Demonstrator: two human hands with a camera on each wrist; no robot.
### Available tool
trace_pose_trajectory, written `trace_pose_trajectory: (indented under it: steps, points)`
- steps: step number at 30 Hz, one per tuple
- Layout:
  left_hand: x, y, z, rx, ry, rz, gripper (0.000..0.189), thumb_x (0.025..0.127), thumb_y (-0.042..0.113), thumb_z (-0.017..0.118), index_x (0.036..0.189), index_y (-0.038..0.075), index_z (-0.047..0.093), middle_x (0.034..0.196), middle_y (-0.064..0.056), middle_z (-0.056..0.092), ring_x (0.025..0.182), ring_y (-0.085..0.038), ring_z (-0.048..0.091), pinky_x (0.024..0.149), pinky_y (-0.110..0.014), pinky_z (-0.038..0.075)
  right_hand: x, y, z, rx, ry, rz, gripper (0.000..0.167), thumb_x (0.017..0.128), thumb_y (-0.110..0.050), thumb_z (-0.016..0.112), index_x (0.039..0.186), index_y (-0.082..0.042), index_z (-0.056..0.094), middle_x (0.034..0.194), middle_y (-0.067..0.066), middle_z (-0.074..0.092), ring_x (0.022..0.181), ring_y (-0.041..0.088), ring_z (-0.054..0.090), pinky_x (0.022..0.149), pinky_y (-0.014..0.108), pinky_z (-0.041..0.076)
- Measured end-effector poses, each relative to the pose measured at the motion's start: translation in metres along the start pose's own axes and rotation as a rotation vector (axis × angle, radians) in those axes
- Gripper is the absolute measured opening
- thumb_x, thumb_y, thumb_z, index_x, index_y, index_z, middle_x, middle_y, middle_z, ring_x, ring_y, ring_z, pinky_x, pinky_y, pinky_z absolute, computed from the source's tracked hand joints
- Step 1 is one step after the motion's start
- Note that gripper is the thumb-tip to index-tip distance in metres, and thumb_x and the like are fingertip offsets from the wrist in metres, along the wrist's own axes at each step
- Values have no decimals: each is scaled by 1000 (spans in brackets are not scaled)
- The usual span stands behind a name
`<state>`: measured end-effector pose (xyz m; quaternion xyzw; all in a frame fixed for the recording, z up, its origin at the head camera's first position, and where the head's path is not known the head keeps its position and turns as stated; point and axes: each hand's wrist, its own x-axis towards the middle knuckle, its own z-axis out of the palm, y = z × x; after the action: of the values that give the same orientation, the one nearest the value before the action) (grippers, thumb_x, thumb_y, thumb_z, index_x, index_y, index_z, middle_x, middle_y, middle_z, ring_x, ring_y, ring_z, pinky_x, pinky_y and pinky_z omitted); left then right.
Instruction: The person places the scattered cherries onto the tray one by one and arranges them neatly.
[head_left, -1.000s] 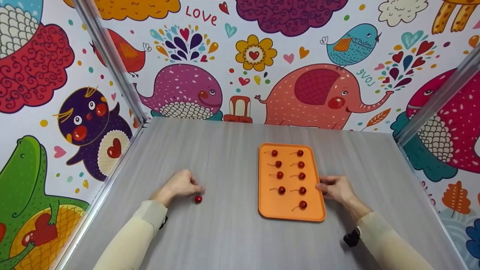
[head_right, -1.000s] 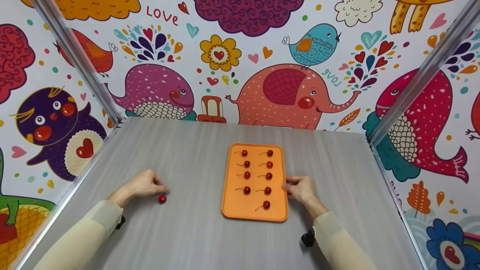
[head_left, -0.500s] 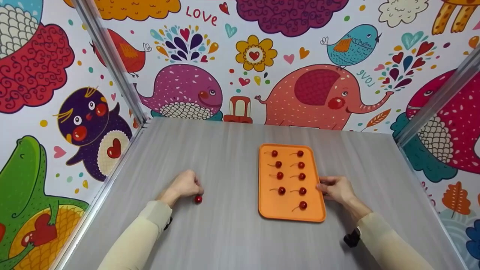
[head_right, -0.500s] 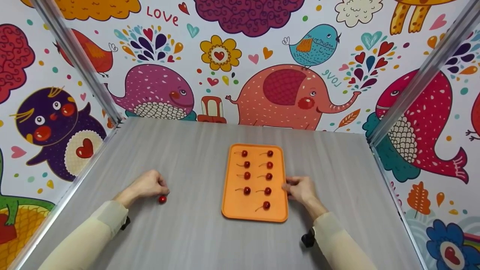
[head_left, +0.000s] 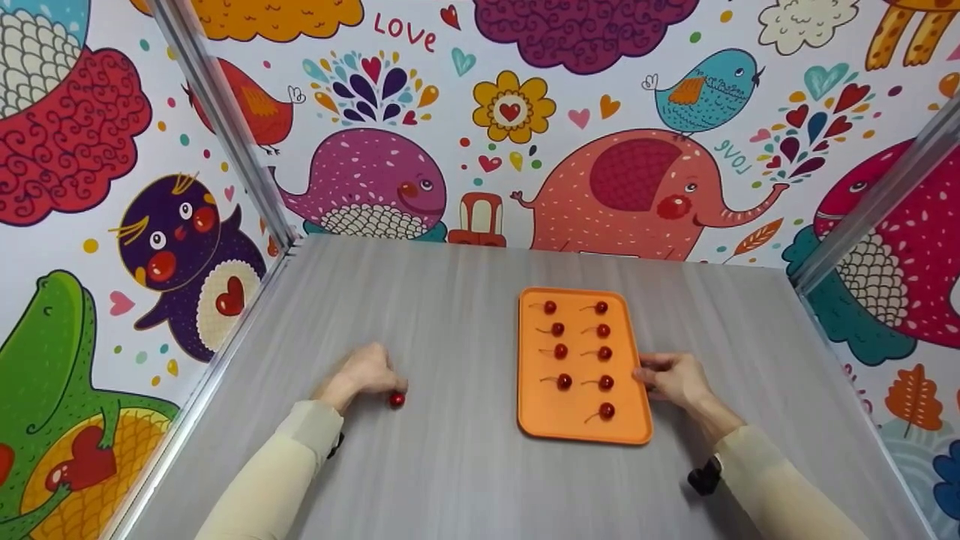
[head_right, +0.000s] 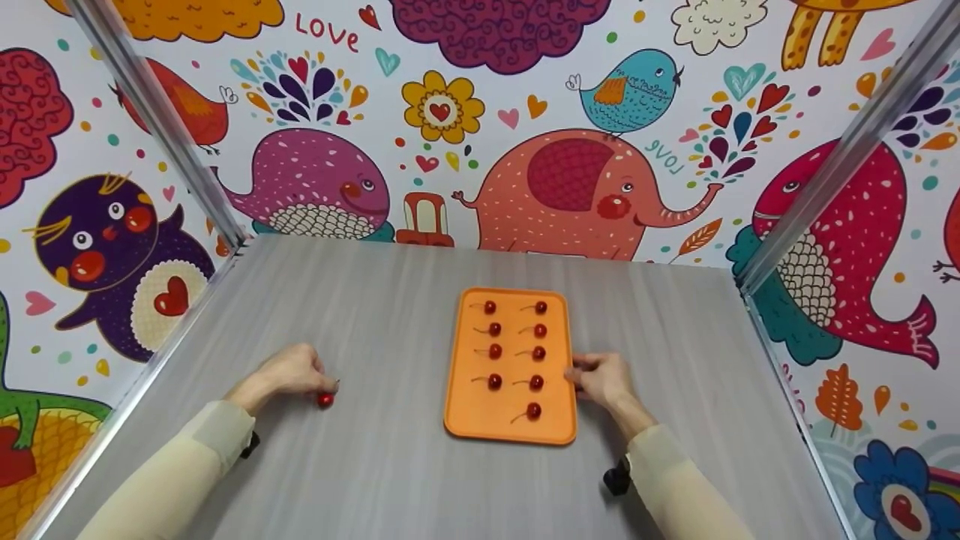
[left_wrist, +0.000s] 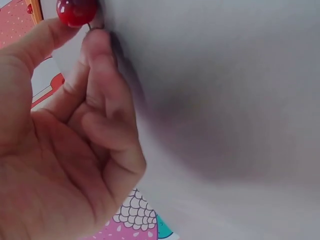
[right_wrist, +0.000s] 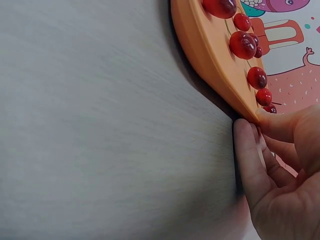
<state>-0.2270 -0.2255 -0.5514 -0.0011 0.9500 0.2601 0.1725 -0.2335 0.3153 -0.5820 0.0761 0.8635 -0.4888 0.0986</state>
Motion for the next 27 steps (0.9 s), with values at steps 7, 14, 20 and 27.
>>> trace_pose_trajectory:
  steps: [7, 14, 20, 27]
  points:
    - [1, -2, 3, -27, -19, 31, 48, 86, 14, 85, 49, 20, 55, 46, 11, 40, 48, -8, 32, 49, -26, 26, 0, 0, 0, 9, -1, 13, 48, 104, -13, 81, 146, 7, 69, 131, 31, 78, 102, 21, 83, 80, 40, 71]
    - [0, -2, 3, -50, -11, 37, 41, 83, 11, 82, 49, 17, 59, 46, 11, 42, 48, -9, 34, 48, -25, 26, 0, 0, -1, 27, -16, 8, 49, 104, -12, 81, 146, 9, 68, 129, 31, 79, 99, 18, 83, 79, 39, 71]
    - [1, 0, 6, -79, -11, 30, 31, 81, 10, 81, 53, 12, 70, 47, 8, 52, 48, -11, 39, 50, -25, 29, -1, 1, -2, 57, -37, -6, 48, 105, -10, 80, 146, 11, 68, 125, 29, 80, 95, 16, 83, 78, 37, 71]
    - [4, -2, 6, -235, 35, 154, 20, 87, 11, 76, 67, 11, 76, 58, 7, 67, 53, -8, 51, 54, -23, 39, 0, 1, -2, 38, -30, 4, 49, 105, -13, 81, 146, 9, 68, 130, 31, 79, 99, 17, 83, 80, 38, 71]
